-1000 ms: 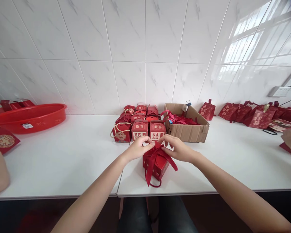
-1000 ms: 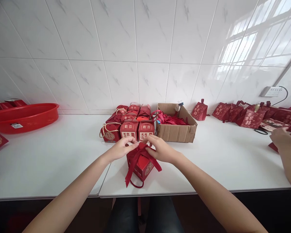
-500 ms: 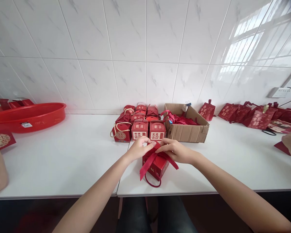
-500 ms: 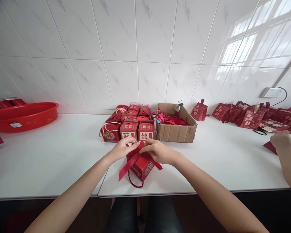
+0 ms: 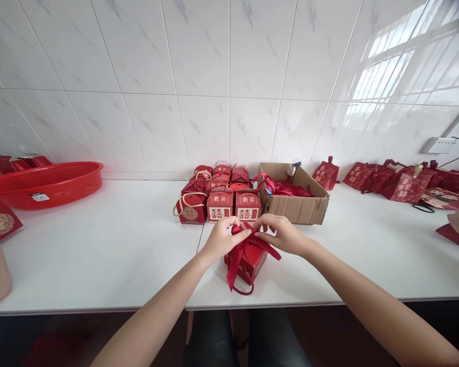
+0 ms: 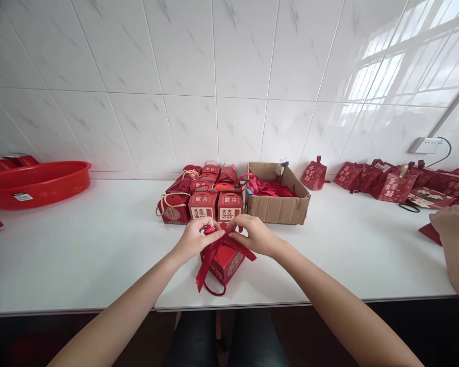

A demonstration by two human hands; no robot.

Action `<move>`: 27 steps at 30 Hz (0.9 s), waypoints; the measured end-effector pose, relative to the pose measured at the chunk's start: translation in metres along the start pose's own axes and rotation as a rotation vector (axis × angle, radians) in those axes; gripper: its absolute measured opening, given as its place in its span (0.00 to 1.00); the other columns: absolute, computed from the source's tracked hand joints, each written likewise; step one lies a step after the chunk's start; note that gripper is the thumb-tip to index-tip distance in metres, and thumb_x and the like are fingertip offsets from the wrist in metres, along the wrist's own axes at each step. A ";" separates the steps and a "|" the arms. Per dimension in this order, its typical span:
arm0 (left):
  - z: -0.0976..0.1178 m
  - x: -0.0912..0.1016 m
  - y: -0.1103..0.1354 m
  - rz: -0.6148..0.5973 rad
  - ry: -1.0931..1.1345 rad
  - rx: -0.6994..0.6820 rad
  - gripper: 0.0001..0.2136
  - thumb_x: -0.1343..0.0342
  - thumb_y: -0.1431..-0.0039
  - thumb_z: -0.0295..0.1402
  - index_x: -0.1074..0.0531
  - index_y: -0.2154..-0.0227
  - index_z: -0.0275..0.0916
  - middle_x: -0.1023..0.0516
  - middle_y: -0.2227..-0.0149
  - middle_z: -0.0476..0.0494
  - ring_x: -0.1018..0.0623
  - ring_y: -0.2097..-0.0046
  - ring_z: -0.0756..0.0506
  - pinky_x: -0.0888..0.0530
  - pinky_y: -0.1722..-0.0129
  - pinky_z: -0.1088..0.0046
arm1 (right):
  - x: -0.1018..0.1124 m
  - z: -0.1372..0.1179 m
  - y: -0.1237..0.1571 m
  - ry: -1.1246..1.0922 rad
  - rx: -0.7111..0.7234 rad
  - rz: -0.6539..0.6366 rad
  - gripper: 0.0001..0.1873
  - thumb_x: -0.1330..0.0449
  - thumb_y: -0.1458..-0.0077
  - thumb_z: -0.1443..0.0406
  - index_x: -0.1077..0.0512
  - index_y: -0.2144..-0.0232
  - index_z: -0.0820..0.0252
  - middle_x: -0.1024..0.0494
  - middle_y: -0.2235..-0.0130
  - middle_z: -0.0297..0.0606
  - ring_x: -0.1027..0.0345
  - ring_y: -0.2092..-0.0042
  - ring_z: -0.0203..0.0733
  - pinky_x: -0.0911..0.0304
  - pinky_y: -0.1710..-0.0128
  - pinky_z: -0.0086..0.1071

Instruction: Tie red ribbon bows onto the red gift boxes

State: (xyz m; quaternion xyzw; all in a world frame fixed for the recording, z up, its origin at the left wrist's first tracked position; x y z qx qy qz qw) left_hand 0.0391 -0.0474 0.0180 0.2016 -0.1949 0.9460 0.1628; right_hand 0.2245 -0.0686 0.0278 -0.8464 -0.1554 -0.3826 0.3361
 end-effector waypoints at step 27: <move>-0.010 0.000 0.006 -0.033 -0.022 0.061 0.14 0.37 0.54 0.43 0.28 0.73 0.38 0.25 0.66 0.44 0.26 0.63 0.45 0.30 0.59 0.67 | 0.011 0.019 0.011 -0.040 -0.269 0.030 0.21 0.55 0.37 0.54 0.27 0.63 0.61 0.27 0.62 0.42 0.34 0.61 0.41 0.38 0.61 0.34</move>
Point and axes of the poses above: each hand's wrist, its own y-axis away from the middle knuckle, its own x-axis out of the back of the hand, z = x × y, the point moved 2 cm from there along -y, towards the middle knuckle
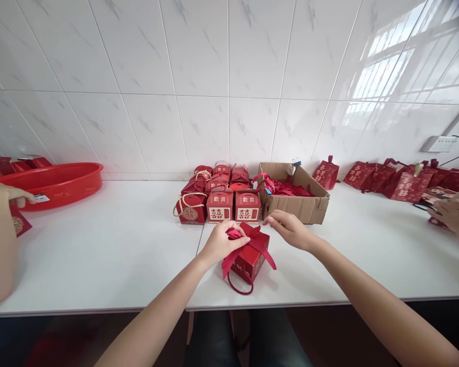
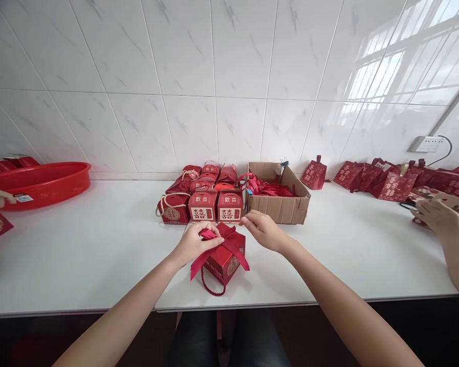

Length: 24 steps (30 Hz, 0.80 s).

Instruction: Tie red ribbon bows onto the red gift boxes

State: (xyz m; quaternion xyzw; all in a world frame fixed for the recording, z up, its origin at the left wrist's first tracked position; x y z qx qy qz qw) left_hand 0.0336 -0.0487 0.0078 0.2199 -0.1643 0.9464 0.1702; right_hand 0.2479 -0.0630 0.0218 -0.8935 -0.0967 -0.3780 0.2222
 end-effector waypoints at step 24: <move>0.002 -0.002 0.000 -0.006 -0.037 -0.050 0.12 0.38 0.53 0.42 0.28 0.74 0.39 0.25 0.68 0.46 0.27 0.64 0.45 0.31 0.61 0.68 | -0.008 -0.016 -0.008 -0.583 -0.307 -0.304 0.24 0.40 0.52 0.46 0.32 0.70 0.63 0.38 0.79 0.27 0.54 0.79 0.26 0.60 0.80 0.26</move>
Point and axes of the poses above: each hand's wrist, its own y-axis away from the middle knuckle, its own x-axis out of the back of the hand, z = x × y, the point moved 2 cm from there along -y, towards the middle knuckle
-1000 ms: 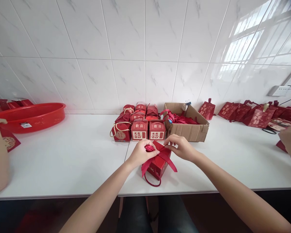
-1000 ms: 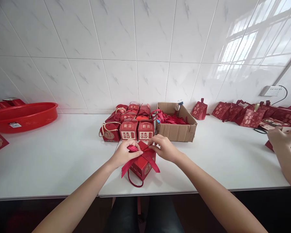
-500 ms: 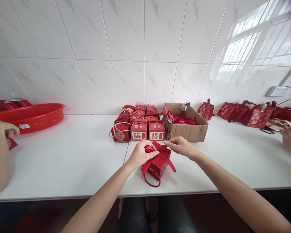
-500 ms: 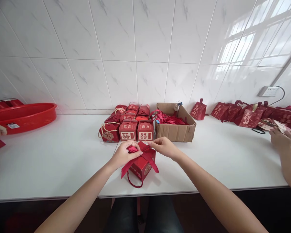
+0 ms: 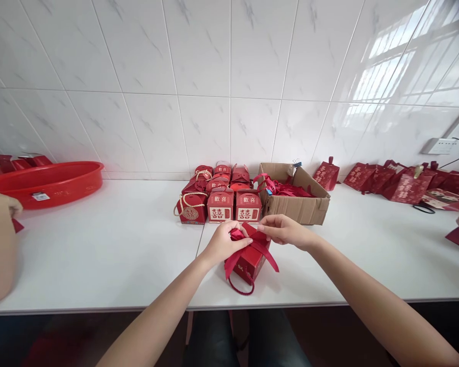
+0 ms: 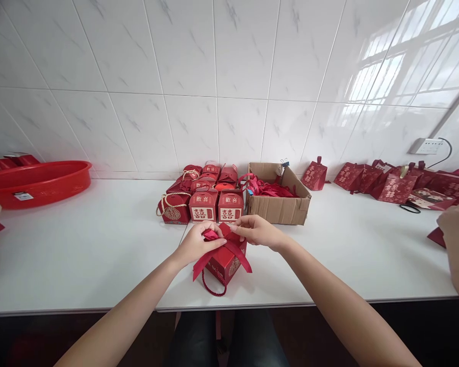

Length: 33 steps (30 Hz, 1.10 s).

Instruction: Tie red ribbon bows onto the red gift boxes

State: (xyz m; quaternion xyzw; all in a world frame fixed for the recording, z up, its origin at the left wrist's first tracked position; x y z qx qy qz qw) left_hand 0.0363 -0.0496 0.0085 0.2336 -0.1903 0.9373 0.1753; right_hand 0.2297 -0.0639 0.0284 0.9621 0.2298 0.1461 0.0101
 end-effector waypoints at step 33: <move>-0.005 -0.005 -0.003 -0.152 0.159 0.022 0.08 0.40 0.53 0.34 0.33 0.72 0.38 0.27 0.65 0.47 0.28 0.64 0.48 0.32 0.63 0.72 | 0.002 0.003 -0.013 0.340 0.307 -0.074 0.21 0.41 0.48 0.51 0.43 0.77 0.60 0.45 0.78 0.27 0.54 0.75 0.30 0.53 0.77 0.26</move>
Point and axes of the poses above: each hand's wrist, its own y-axis away from the middle knuckle, its own x-axis out of the back of the hand, z = x × y, the point moved 2 cm from there along -y, towards the middle knuckle
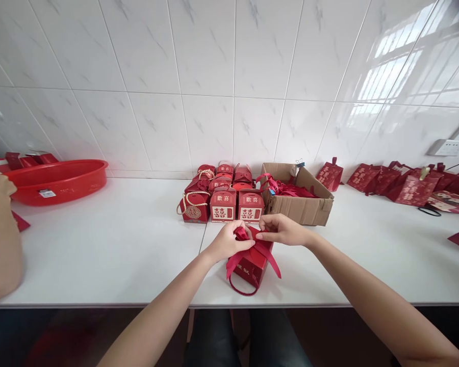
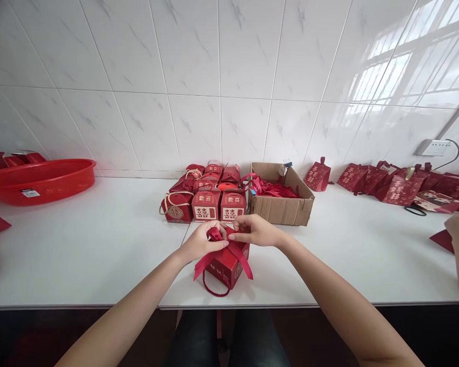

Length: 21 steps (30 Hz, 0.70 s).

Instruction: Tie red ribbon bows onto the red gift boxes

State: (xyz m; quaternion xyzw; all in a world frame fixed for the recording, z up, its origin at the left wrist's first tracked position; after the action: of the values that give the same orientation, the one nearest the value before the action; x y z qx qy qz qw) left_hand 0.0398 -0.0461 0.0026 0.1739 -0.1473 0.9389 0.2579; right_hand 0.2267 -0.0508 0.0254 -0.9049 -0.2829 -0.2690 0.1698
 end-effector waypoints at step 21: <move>0.000 -0.009 0.001 0.066 -0.047 -0.010 0.13 0.39 0.52 0.37 0.39 0.75 0.39 0.32 0.74 0.52 0.32 0.70 0.50 0.35 0.68 0.73 | -0.009 0.012 -0.011 0.100 -0.108 0.375 0.32 0.48 0.46 0.45 0.58 0.85 0.59 0.58 0.81 0.28 0.66 0.77 0.29 0.66 0.78 0.31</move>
State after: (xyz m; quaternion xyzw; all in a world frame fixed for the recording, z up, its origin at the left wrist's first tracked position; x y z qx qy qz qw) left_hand 0.0468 -0.0512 -0.0014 0.1898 -0.1639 0.9417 0.2243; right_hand 0.2188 -0.0407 0.0124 -0.9350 -0.0860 -0.2922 0.1818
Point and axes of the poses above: each hand's wrist, its own y-axis away from the middle knuckle, its own x-axis out of the back of the hand, z = x × y, the point moved 2 cm from there along -y, towards the middle knuckle
